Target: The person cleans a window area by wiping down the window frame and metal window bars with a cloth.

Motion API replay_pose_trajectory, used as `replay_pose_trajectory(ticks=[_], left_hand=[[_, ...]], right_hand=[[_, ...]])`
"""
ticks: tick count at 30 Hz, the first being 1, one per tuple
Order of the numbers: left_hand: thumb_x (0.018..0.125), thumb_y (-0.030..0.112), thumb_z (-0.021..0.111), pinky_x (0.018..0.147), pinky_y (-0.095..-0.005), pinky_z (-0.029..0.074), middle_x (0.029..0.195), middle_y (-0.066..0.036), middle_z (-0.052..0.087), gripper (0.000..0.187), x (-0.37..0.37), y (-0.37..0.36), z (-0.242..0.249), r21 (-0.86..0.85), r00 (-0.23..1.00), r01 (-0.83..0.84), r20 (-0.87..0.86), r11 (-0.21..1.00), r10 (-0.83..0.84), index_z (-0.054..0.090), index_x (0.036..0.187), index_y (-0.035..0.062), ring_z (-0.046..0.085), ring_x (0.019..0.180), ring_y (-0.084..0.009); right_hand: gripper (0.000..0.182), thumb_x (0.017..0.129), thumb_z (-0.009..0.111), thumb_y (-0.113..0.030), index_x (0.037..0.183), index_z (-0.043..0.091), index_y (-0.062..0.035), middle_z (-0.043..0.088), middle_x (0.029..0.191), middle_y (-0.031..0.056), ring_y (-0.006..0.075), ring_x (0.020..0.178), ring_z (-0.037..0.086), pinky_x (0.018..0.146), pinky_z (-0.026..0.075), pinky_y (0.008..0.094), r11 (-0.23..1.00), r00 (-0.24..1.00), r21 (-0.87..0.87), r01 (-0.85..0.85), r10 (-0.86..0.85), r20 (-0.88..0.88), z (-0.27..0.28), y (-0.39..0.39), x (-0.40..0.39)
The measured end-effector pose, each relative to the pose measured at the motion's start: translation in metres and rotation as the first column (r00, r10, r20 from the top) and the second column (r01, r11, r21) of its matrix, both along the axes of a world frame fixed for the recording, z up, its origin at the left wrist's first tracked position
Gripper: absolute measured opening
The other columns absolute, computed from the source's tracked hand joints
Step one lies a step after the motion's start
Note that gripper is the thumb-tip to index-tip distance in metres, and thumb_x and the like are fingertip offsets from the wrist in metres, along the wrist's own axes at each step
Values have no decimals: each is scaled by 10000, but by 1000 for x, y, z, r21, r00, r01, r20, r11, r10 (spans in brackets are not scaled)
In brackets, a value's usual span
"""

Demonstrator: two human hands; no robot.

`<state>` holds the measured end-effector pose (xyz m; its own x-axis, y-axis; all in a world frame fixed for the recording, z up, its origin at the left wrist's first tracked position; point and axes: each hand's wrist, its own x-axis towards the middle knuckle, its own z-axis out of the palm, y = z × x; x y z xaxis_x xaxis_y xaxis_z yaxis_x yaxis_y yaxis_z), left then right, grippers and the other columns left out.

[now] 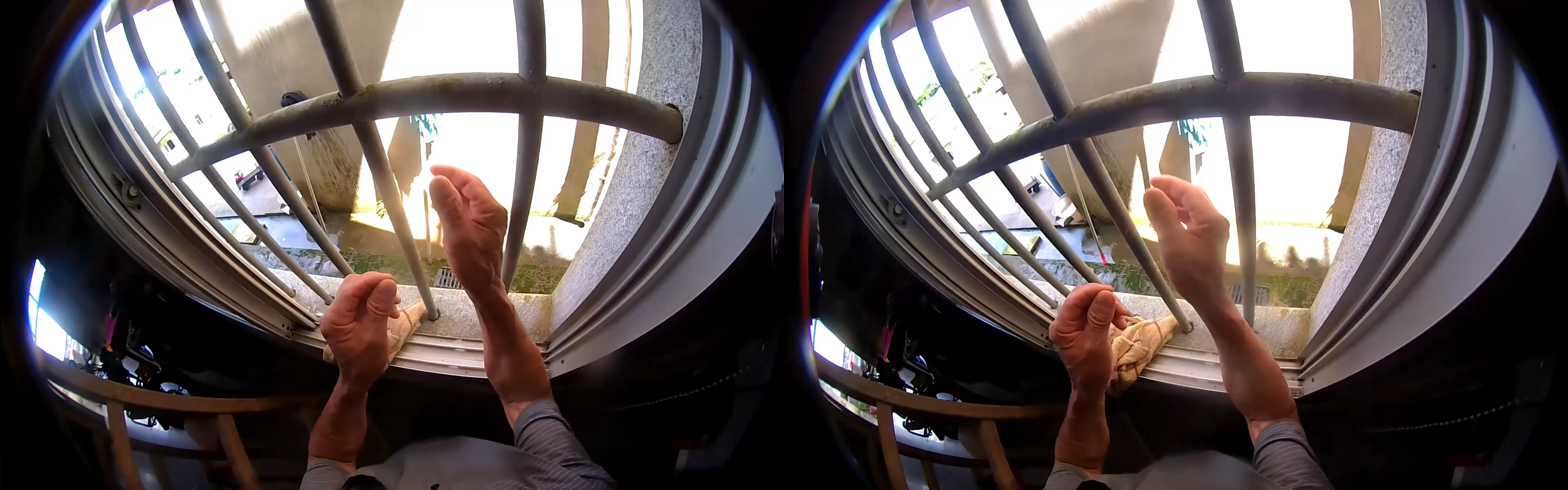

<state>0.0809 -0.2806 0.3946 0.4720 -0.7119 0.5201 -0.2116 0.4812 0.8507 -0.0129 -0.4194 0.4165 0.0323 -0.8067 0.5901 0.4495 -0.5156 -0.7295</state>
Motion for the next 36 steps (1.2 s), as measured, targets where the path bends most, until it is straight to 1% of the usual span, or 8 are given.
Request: replay_pose_trajectory(ticks=[4, 8, 13, 17, 20, 25, 31, 36], left_hand=[[976, 127, 646, 634, -222, 469, 778, -50, 621, 156, 1, 2, 9, -27, 999, -18, 35, 999, 19, 654, 1012, -25, 562, 662, -102], [973, 126, 650, 630, -222, 471, 776, -59, 628, 155, 3, 4, 6, -13, 1000, -16, 6, 1000, 16, 656, 1008, -25, 565, 655, -109], [967, 139, 659, 617, -227, 470, 768, -59, 630, 167, 13, 11, 3, -25, 997, -69, -32, 997, 68, 660, 1011, -22, 563, 649, -113], [963, 93, 661, 637, -220, 483, 835, -32, 611, 119, 18, 11, 6, -10, 997, -41, -67, 999, 40, 670, 1002, -20, 570, 701, -84], [958, 88, 667, 634, -216, 478, 835, -31, 613, 112, 17, 8, 7, -9, 998, 20, -63, 1000, -21, 673, 999, -16, 564, 702, -82], [964, 114, 661, 619, -235, 474, 800, -46, 616, 149, -1, 10, 4, 56, 995, 97, 3, 994, -98, 670, 1024, -21, 563, 662, -105], [947, 66, 673, 618, -223, 490, 818, -48, 616, 103, -9, 20, 5, 75, 952, 75, 291, 994, -94, 672, 1002, -21, 591, 687, -97], [948, 52, 664, 619, -219, 495, 821, -48, 621, 92, -10, 27, 1, 120, 976, 96, 185, 988, -118, 676, 994, -26, 595, 693, -94]], right_hand=[[544, 939, 697, -379, 1276, 603, 38, 643, 1044, 125, 182, 882, 615, 767, 522, 303, 999, 999, -20, -47, 46, -21, 35, -9, 16], [346, 951, 694, -269, 1079, 703, 52, 658, 875, 52, 93, 789, 589, 685, 476, 244, 980, 980, -42, -196, 197, 19, 37, -24, 32], [232, 965, 648, -184, 999, 712, 37, 649, 736, 0, 41, 648, 531, 574, 413, 196, 979, 999, 200, 46, -49, 13, -6, -14, 11], [235, 969, 669, -252, 950, 703, -20, 599, 739, -9, 67, 673, 509, 591, 420, 203, 958, 996, 285, 26, -1, -88, -58, 8, -4], [221, 967, 677, -226, 974, 705, -6, 619, 773, -9, 69, 711, 532, 643, 448, 211, 963, 995, 252, -97, 104, -15, -79, 30, -16], [264, 961, 677, -222, 1055, 700, 23, 704, 886, 78, 113, 835, 630, 735, 514, 256, 982, 987, 182, -47, 73, -141, -72, 47, -43], [295, 994, 615, -241, 1094, 698, 24, 704, 898, 91, 127, 834, 641, 741, 520, 257, 958, 983, 244, -152, 173, -66, -39, 39, -52], [543, 996, 606, -386, 1315, 577, 53, 692, 1100, 158, 174, 988, 647, 836, 518, 273, 974, 978, 148, -173, 187, -89, -4, 8, -23]])
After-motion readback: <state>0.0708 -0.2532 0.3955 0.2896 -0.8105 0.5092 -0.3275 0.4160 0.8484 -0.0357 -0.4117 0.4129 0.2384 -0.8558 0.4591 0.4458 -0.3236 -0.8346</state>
